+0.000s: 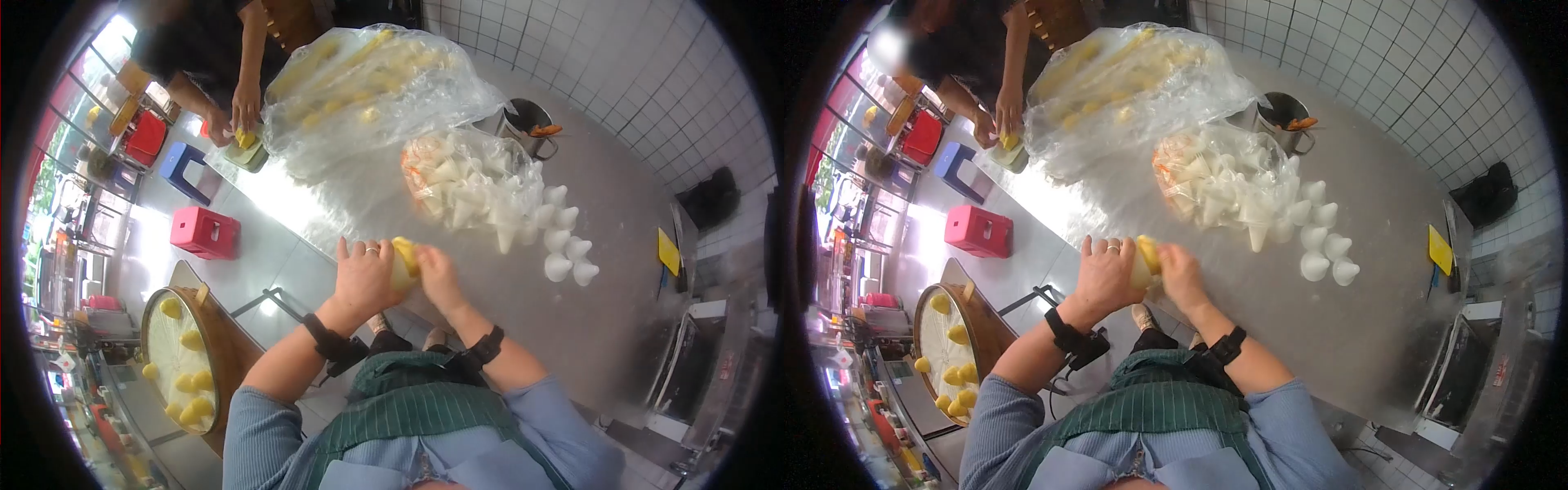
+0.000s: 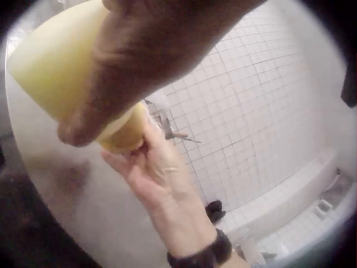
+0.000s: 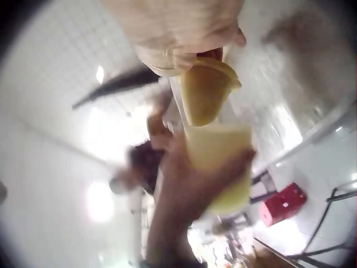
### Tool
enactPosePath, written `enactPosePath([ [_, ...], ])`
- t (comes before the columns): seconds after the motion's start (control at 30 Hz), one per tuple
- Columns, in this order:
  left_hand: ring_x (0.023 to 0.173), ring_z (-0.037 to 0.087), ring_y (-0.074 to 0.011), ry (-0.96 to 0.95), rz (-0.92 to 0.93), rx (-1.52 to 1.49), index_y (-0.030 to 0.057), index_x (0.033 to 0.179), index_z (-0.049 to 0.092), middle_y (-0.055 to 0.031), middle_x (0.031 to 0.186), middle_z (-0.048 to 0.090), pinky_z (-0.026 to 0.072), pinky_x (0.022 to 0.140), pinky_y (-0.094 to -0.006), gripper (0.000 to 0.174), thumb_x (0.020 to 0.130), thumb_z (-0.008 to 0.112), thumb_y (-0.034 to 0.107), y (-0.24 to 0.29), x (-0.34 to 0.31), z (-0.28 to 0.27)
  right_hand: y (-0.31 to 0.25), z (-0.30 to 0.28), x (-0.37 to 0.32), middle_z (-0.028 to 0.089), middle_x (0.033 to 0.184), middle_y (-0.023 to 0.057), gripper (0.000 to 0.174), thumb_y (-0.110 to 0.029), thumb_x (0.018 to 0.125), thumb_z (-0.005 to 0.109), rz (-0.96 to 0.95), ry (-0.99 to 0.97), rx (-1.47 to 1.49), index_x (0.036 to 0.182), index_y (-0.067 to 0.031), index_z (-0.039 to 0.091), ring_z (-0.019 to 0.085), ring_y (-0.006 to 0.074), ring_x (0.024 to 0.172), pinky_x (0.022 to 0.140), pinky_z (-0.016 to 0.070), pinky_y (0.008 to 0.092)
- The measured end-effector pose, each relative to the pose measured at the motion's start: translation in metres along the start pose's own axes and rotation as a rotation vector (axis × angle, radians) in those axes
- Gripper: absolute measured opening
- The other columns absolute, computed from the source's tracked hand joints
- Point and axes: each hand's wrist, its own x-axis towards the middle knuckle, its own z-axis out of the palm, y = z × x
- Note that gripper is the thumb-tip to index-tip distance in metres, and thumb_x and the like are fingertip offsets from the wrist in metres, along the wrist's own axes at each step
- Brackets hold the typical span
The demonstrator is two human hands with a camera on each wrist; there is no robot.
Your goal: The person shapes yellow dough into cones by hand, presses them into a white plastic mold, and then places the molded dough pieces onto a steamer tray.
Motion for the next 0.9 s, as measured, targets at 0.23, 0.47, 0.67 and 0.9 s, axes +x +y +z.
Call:
enactPosePath([
  [0.23,0.106,0.059,-0.0369,0.002,-0.156,-0.261,-0.0011,0.127,0.044,-0.0209,0.116,0.060,0.0411,0.099,-0.0503,0.084,0.062,0.083,0.035,-0.068,0.006,0.007,0.006,-0.050,0.026,0.062,0.114,0.0107,0.038,-0.030,0.103,0.044,0.585,-0.058,0.765,0.124,0.0009,0.054,0.064,0.0201,0.099,0.088,0.0540,0.0360],
  [0.47,0.118,0.054,-0.0327,0.405,-0.340,-0.821,-0.0012,0.137,0.033,-0.0204,0.127,0.054,0.0442,0.098,-0.0403,0.087,0.071,0.083,0.029,-0.087,0.036,0.061,0.048,-0.023,0.012,0.064,0.112,0.0116,0.025,-0.021,0.101,0.048,0.139,0.115,-0.309,0.110,-0.0028,0.063,0.064,0.0253,0.095,0.078,0.0515,0.0366],
  [0.67,0.127,0.048,-0.0317,0.628,-0.564,-0.907,-0.0054,0.141,0.031,-0.0229,0.136,0.046,0.0386,0.105,-0.0395,0.070,0.086,0.068,0.019,-0.052,0.013,0.109,0.018,-0.039,0.003,0.061,0.120,0.0142,0.024,-0.019,0.097,0.051,0.007,0.168,-0.392,0.116,-0.0087,0.061,0.062,0.0311,0.100,0.084,0.0493,0.0408],
  [0.9,0.127,0.047,-0.0263,0.525,-0.363,-1.279,-0.0010,0.137,0.043,-0.0179,0.137,0.049,0.0366,0.107,-0.0361,0.042,0.102,0.042,0.021,0.059,0.021,0.129,0.016,-0.023,0.025,0.057,0.129,0.0177,0.045,-0.036,0.102,0.040,-0.026,-0.228,0.015,0.132,-0.0040,0.052,0.055,0.0331,0.119,0.101,0.0421,0.0386],
])
